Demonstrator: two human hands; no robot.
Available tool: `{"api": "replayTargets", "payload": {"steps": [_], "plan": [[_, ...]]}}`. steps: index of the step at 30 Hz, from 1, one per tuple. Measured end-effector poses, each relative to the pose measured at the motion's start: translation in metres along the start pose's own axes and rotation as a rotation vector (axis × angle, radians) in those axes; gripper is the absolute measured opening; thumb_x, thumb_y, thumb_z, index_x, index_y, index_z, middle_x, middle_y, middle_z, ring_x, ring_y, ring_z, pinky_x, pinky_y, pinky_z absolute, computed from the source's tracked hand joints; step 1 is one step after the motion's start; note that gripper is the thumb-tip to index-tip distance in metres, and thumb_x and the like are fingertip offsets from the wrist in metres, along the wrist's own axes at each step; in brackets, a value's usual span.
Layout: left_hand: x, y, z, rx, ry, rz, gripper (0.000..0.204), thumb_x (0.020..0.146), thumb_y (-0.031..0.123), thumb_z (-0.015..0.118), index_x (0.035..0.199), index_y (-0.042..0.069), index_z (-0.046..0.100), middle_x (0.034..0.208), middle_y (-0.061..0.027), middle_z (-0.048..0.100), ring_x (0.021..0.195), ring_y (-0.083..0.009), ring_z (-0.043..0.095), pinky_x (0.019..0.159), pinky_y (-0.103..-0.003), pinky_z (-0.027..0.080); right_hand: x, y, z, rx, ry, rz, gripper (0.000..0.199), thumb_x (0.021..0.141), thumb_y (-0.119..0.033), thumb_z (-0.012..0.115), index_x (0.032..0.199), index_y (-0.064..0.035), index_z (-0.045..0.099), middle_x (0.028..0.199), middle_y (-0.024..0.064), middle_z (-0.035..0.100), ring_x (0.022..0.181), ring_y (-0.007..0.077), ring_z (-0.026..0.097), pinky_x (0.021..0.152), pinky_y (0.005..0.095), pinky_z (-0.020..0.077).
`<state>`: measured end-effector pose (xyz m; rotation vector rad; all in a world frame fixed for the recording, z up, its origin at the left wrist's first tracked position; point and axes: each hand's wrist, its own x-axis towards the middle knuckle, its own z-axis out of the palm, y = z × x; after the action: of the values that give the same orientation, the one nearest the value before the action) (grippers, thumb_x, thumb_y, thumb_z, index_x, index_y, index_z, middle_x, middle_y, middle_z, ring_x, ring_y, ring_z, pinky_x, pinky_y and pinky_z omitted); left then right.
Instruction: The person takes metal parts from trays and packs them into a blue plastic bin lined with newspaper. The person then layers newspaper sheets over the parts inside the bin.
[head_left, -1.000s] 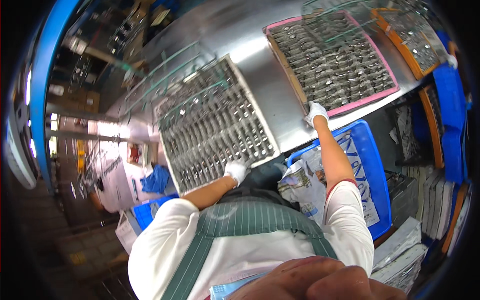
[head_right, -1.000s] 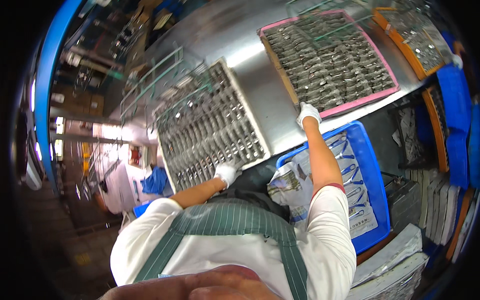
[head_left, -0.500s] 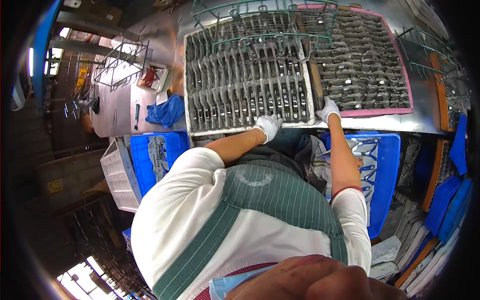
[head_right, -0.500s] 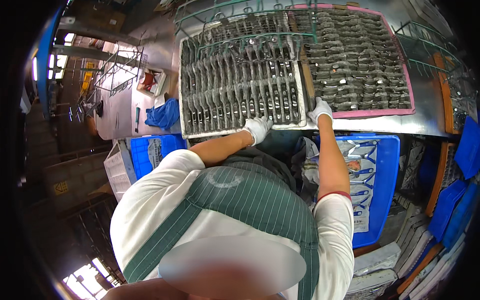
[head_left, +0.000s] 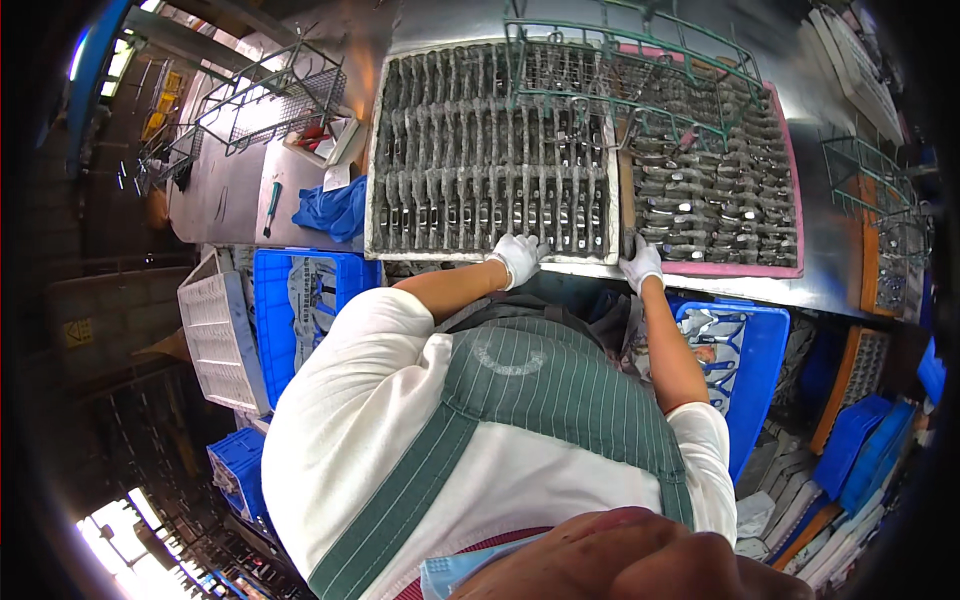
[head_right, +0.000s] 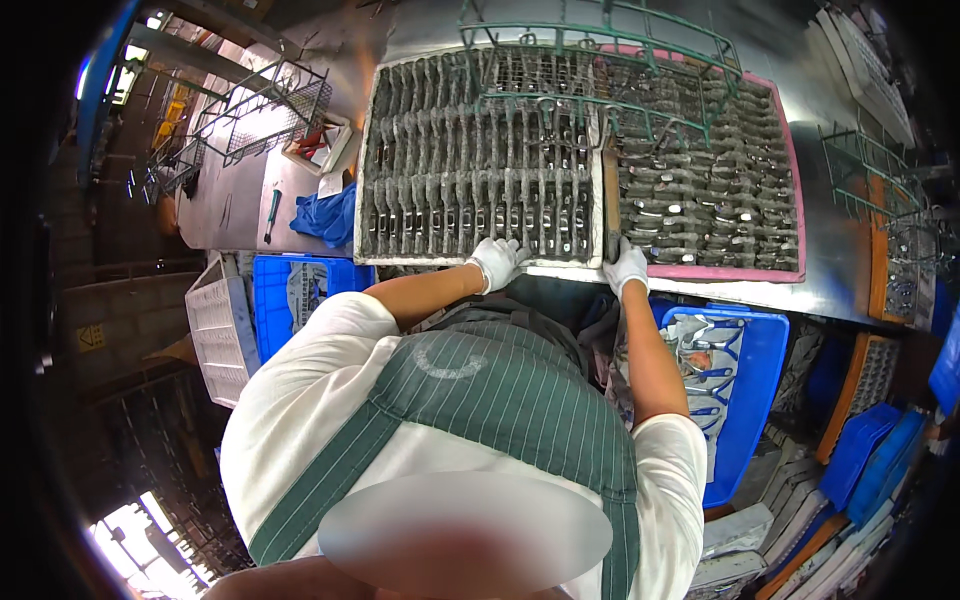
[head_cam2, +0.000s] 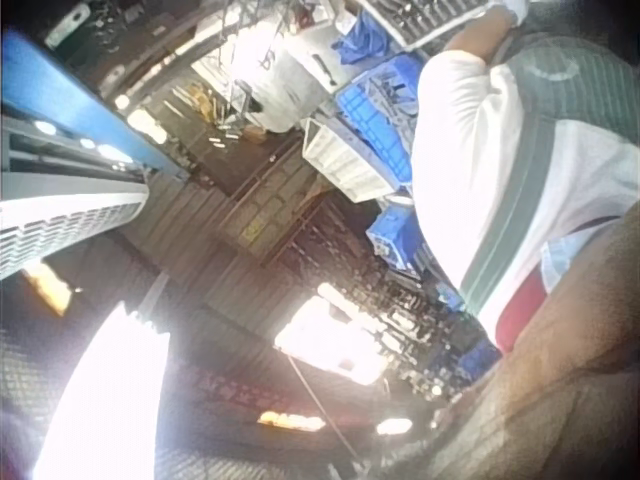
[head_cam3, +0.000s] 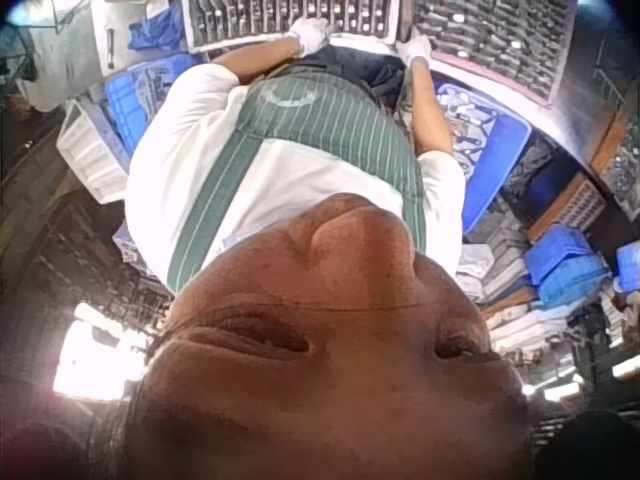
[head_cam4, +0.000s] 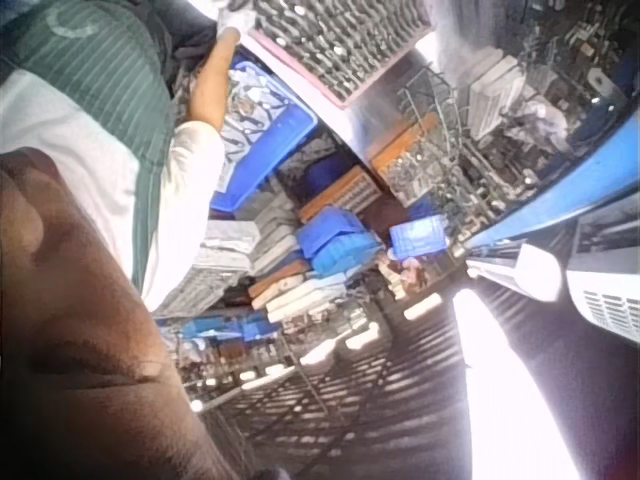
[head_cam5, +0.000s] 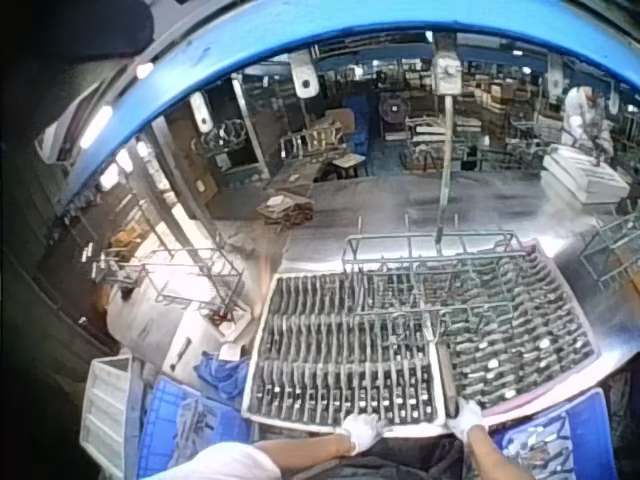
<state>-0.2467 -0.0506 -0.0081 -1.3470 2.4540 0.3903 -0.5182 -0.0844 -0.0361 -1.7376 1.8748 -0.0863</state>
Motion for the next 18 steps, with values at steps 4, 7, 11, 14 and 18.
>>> {"api": "replayTargets", "payload": {"steps": [4,7,11,14,18], "plan": [[-0.028,-0.018,-0.003,-0.101,0.299,-0.022,0.037,0.08,0.033,0.055,0.111,0.014,0.054,0.091,-0.0079,0.055,0.08,-0.0255,0.058,0.065,-0.039,0.046,-0.008,0.003,-0.001,0.085,0.024,0.015,0.072,0.064,-0.021,0.071,0.127,-0.0023,0.04,0.109,0.0279,0.05,0.102,0.0393,0.05,0.088,0.04,0.042],[-0.057,-0.049,-0.003,-0.297,0.5,-0.213,0.026,0.072,0.025,0.062,0.093,0.011,0.059,0.072,-0.0111,0.053,0.072,-0.0308,0.056,0.06,-0.042,0.044,-0.047,-0.035,-0.004,0.025,0.342,-0.001,0.057,0.072,-0.019,0.064,0.125,-0.0096,0.044,0.11,0.0222,0.053,0.101,0.0369,0.052,0.085,0.0424,0.0435],[-0.102,-0.097,0.023,-0.198,0.523,-0.461,0.03,0.071,0.034,0.062,0.091,0.012,0.06,0.075,-0.0128,0.056,0.07,-0.0309,0.057,0.059,-0.043,0.046,-0.08,-0.065,0.014,-0.096,0.311,-0.232,0.048,0.073,-0.023,0.063,0.118,-0.0153,0.05,0.114,0.0109,0.055,0.101,0.03,0.054,0.081,0.0403,0.0463],[-0.119,-0.122,0.047,-0.135,0.308,-0.427,0.038,0.074,0.04,0.06,0.1,0.013,0.058,0.085,-0.016,0.056,0.078,-0.0323,0.059,0.063,-0.043,0.048,-0.086,-0.072,0.039,-0.142,0.174,-0.199,0.042,0.072,-0.026,0.063,0.112,-0.0163,0.055,0.116,0.0072,0.054,0.096,0.0267,0.057,0.077,0.0391,0.0484],[-0.118,-0.14,0.065,-0.238,0.337,-0.342,0.042,0.074,0.043,0.06,0.102,0.011,0.061,0.093,-0.019,0.056,0.084,-0.0342,0.057,0.07,-0.042,0.047,-0.085,-0.073,0.051,-0.053,0.19,-0.218,0.036,0.071,-0.025,0.061,0.106,-0.0143,0.058,0.105,0.0094,0.057,0.087,0.0299,0.06,0.073,0.0404,0.0493]]}}
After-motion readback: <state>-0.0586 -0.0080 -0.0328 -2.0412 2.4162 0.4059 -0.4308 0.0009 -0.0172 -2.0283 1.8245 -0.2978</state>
